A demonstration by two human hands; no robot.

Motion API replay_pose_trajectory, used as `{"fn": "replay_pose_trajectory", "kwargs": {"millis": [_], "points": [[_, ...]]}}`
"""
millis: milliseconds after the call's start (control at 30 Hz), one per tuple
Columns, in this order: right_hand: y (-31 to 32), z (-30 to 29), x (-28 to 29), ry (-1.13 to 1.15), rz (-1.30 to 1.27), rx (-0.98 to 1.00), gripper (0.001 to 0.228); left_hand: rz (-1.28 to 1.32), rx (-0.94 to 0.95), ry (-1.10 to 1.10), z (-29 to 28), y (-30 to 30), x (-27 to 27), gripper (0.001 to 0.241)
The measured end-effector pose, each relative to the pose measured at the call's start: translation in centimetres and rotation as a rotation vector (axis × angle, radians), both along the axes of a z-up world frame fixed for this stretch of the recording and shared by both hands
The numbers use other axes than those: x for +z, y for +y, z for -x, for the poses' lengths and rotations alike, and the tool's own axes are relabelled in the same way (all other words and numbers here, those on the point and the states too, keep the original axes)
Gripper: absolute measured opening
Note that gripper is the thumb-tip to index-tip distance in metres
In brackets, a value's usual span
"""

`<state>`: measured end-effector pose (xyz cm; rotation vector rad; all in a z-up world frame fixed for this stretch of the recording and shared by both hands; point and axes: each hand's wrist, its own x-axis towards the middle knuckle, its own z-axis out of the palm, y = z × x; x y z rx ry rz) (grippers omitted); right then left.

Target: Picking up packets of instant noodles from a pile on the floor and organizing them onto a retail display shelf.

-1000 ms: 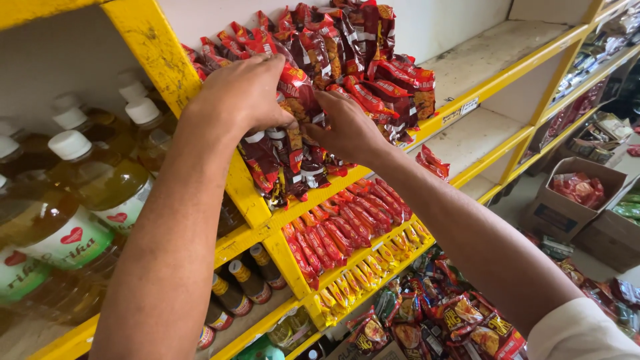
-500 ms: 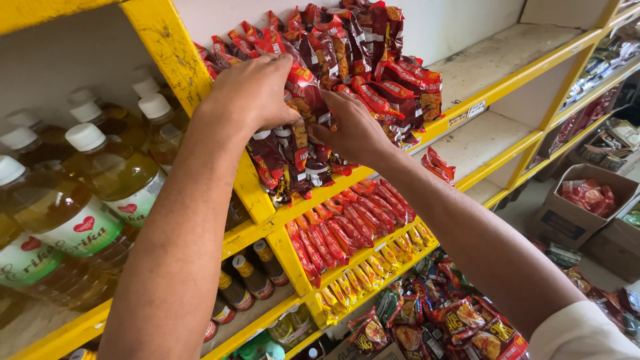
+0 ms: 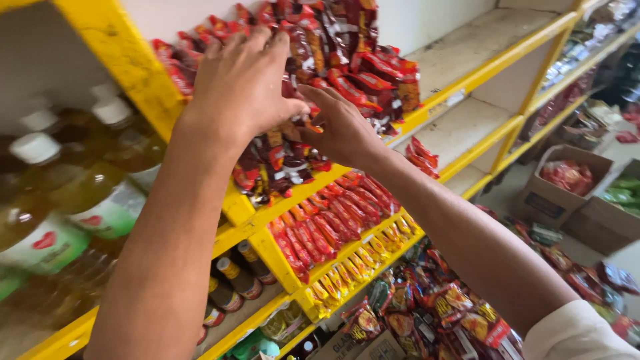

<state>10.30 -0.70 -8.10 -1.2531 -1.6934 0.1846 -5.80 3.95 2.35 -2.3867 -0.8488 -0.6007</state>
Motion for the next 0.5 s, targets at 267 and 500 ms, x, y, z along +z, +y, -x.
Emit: {"fn": "replay_pose_trajectory", "kwargs": {"millis": [267, 500], "points": [[-2.5, -7.9, -5.5, -0.135, -0.243, -0.127, 0.061, -0.172, -0.42, -0.089, -6.2, -2.1, -4.5, 0.054], [-10.5, -16.5, -10.2, 0.021, -0.011, -0.314, 0.06, -0.006, -0.645, -0.085, -15.5, -4.3, -12.7, 0.036]]}}
